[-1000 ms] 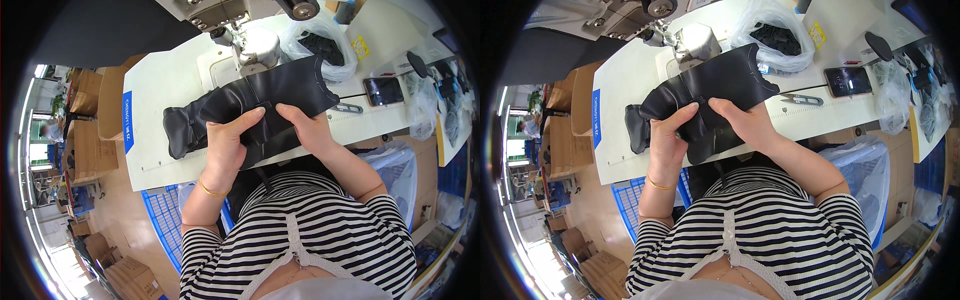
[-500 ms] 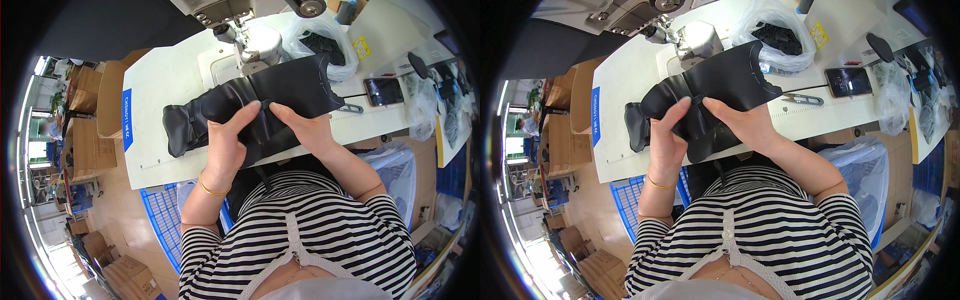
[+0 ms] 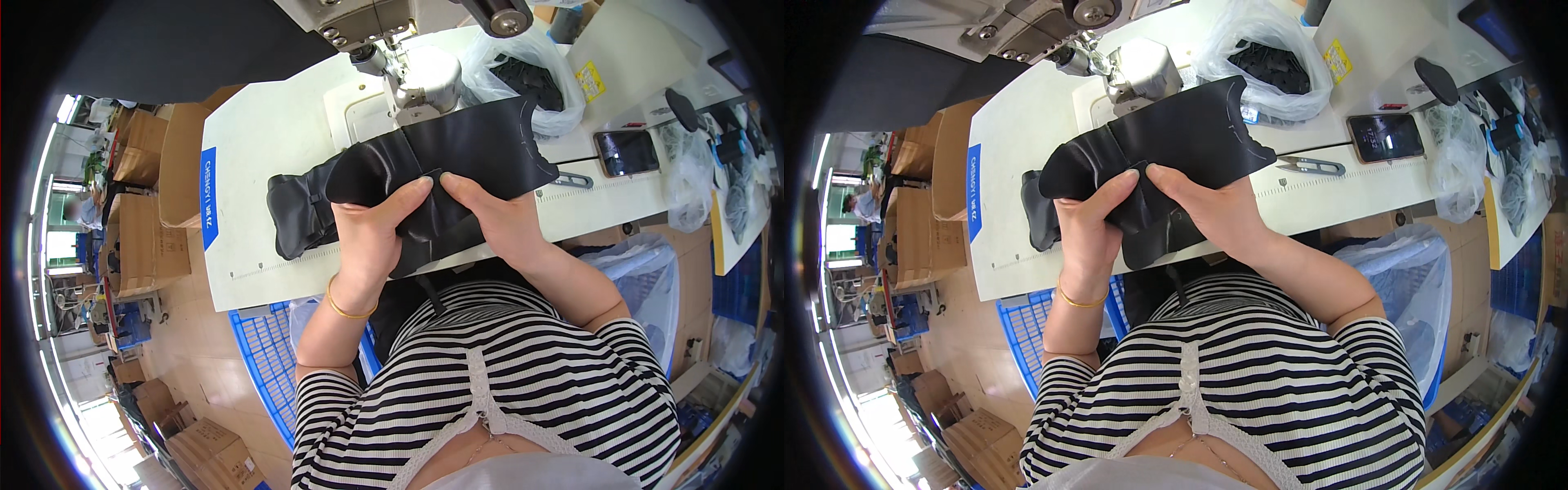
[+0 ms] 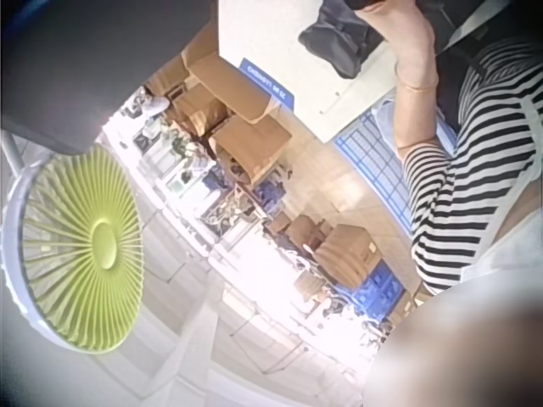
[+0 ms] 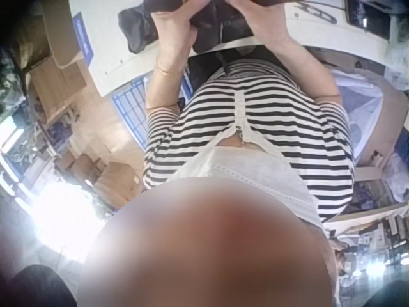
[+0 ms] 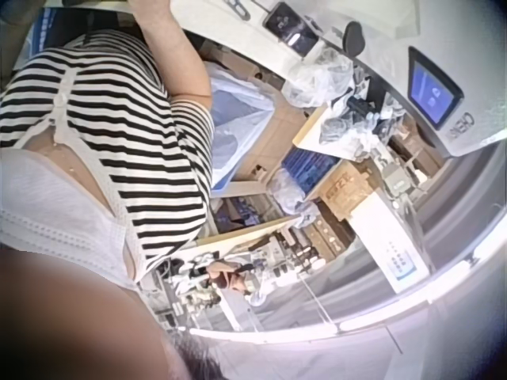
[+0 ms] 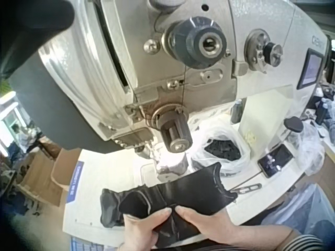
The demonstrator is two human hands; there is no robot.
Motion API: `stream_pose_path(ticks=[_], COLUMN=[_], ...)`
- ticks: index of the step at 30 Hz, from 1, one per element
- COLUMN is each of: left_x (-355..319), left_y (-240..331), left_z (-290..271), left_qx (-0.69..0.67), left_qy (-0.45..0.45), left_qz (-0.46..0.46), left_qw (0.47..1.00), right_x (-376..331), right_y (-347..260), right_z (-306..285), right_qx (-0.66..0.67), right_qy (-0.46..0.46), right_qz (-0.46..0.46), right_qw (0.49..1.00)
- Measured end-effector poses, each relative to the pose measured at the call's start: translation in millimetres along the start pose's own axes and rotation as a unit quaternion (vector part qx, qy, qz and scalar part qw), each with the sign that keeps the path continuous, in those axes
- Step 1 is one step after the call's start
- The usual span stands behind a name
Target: Aligning and sewing together components of black leather shoes using a sewing machine.
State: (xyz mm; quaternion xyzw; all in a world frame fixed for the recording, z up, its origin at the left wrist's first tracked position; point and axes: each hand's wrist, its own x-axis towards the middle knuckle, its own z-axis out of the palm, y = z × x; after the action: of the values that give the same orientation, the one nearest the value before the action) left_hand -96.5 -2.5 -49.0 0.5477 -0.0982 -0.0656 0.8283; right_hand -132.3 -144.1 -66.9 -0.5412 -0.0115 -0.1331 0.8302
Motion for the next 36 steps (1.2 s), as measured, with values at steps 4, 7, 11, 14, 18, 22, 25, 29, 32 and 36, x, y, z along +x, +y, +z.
stream_pose_path(ticks=[4,7,11,14,18,22,25,29,32,36], left_x=[10,21,41,57,77,89,90,92,92,91], left_y=[15,23,27,31,40,41,39,41,41,40], left_z=[3,4,0,0,6,2,6,3,1,1], left_qx=[-0.035,-0.065,-0.096,-0.059,-0.014,0.001,0.023,0.014,0.018,0.014], left_qy=[0.0,0.004,-0.011,0.02,0.053,0.064,0.059,0.063,0.055,0.056], left_qz=[-0.029,-0.058,-0.094,-0.129,-0.127,-0.142,-0.108,-0.128,-0.137,-0.128], left_qw=[0.999,0.996,0.991,0.99,0.99,0.988,0.992,0.99,0.989,0.99], right_x=[8,22,42,58,77,87,89,90,91,91], right_y=[-11,-20,-22,-26,-27,-27,-27,-23,-22,-21], right_z=[-9,-6,-7,-4,-8,1,-1,-5,-5,-5], right_qx=[0.07,0.029,0.006,0.005,0.003,-0.004,-0.008,-0.023,-0.015,0.003], right_qy=[0.031,0.064,0.068,0.067,0.048,0.089,0.092,0.07,0.065,0.059], right_qz=[0.067,0.043,0.01,-0.013,-0.041,-0.032,-0.026,-0.037,-0.039,-0.039], right_qw=[0.995,0.997,0.998,0.998,0.998,0.995,0.995,0.997,0.997,0.997])
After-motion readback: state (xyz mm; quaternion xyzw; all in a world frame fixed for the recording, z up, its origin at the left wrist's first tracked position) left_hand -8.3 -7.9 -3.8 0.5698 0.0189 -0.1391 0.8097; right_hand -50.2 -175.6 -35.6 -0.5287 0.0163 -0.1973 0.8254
